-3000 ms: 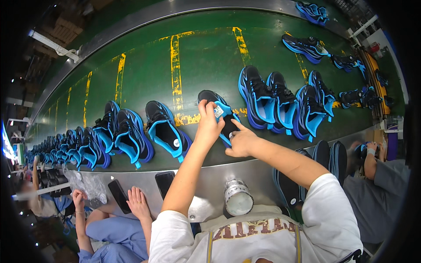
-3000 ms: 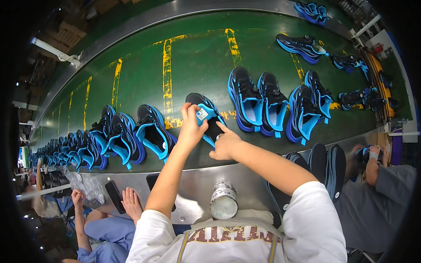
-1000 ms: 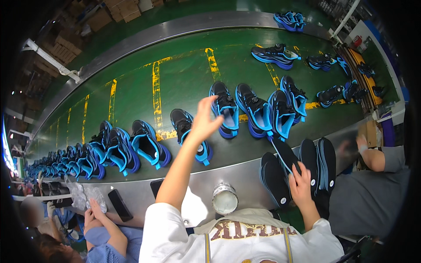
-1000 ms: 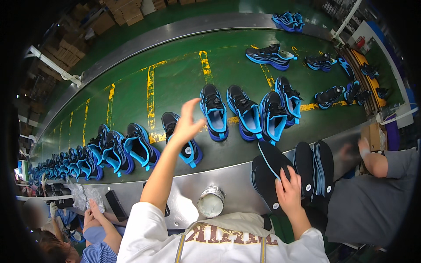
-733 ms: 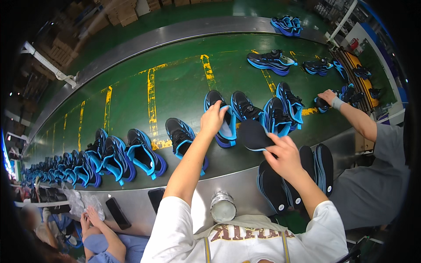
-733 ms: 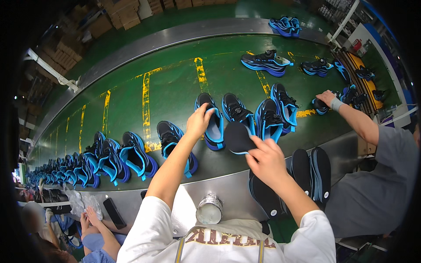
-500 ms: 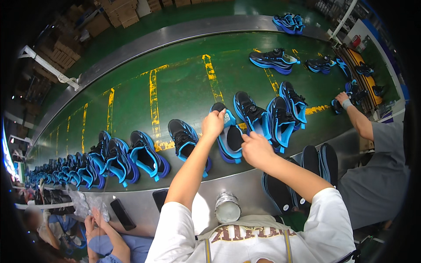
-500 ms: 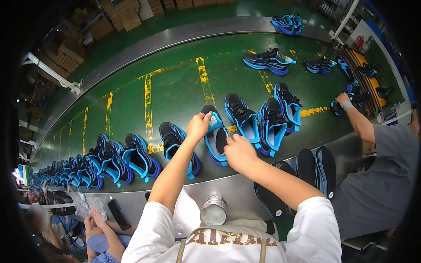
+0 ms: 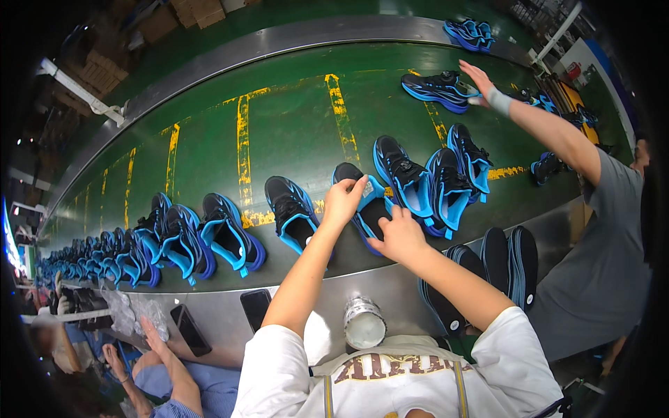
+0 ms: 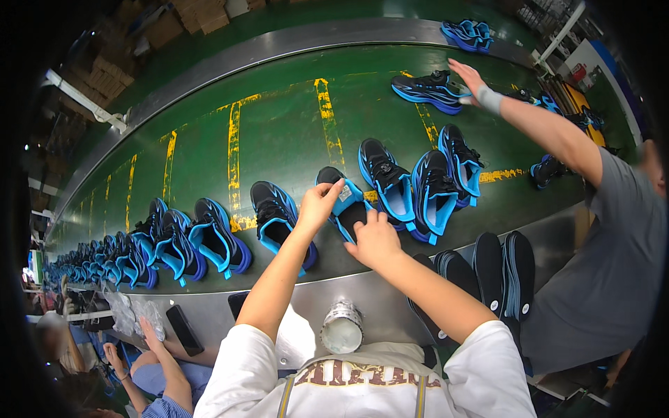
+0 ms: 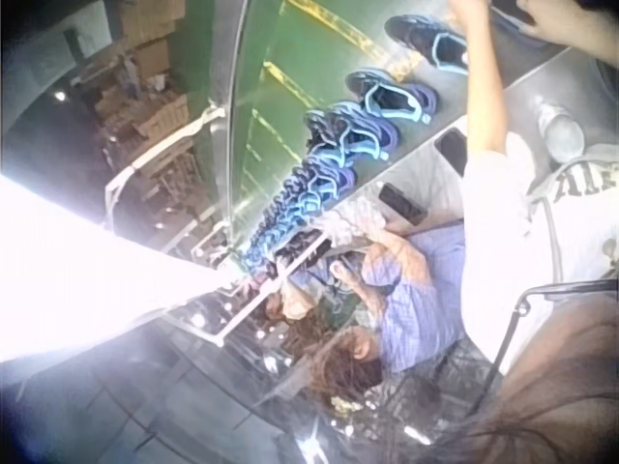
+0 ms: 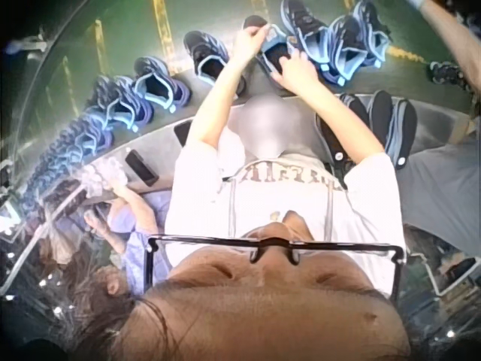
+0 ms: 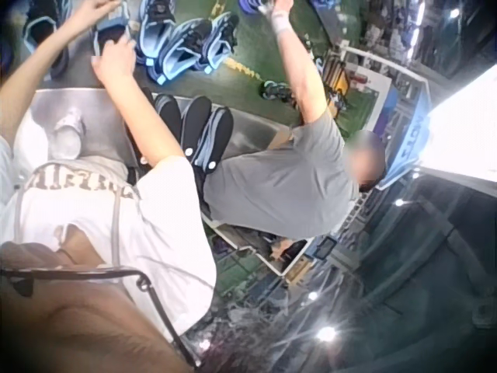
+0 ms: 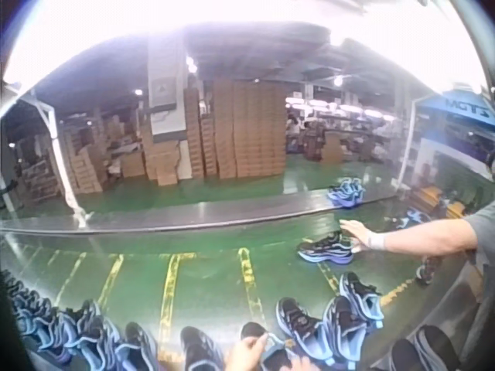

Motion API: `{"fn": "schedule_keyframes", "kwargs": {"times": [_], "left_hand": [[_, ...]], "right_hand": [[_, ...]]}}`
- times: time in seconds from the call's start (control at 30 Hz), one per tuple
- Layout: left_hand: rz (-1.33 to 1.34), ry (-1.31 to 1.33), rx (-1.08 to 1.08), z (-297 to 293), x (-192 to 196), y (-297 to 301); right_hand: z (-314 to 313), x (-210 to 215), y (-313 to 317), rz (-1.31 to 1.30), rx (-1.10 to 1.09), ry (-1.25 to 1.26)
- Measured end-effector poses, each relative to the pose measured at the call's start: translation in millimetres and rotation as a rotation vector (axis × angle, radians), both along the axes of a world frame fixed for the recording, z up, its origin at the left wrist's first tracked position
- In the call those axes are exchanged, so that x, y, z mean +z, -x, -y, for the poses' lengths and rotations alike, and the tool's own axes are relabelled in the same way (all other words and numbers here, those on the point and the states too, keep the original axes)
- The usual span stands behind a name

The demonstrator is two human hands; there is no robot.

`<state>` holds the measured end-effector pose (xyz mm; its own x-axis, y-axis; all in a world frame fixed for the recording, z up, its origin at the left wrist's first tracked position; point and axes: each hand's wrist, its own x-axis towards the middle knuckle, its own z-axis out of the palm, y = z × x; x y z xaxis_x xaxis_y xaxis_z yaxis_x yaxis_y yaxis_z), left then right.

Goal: The person inserts insoles into sneakers by hand and arranges the shoes along an assembly line conveyor.

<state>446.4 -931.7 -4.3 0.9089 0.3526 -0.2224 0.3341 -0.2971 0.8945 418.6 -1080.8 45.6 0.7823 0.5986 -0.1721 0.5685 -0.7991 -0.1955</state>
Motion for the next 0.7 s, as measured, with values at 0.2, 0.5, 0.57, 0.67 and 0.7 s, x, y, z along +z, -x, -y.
{"fn": "schedule_keyframes", "kwargs": {"times": [0.2,0.5,0.57,0.67,0.7], "left_hand": [[0.067,0.106,-0.073,-1.7,8.6,6.5],[0.054,0.188,-0.108,-0.9,-2.5,4.7],[0.08,0.16,-0.101,-0.8,-5.9,4.8],[0.064,0.123,-0.084,-0.5,-8.7,8.6],[0.075,0.09,-0.076,1.0,-8.2,9.1]], "right_hand": [[4.7,-5.8,-32.1,-0.319,0.183,0.144],[-5.0,-65.8,-27.9,0.01,0.273,-0.055],[-8.4,-64.3,-30.8,0.01,0.294,0.017],[-16.3,-57.8,-34.1,-0.093,0.333,0.201],[-17.9,-55.8,-36.8,-0.133,0.357,0.28]]}}
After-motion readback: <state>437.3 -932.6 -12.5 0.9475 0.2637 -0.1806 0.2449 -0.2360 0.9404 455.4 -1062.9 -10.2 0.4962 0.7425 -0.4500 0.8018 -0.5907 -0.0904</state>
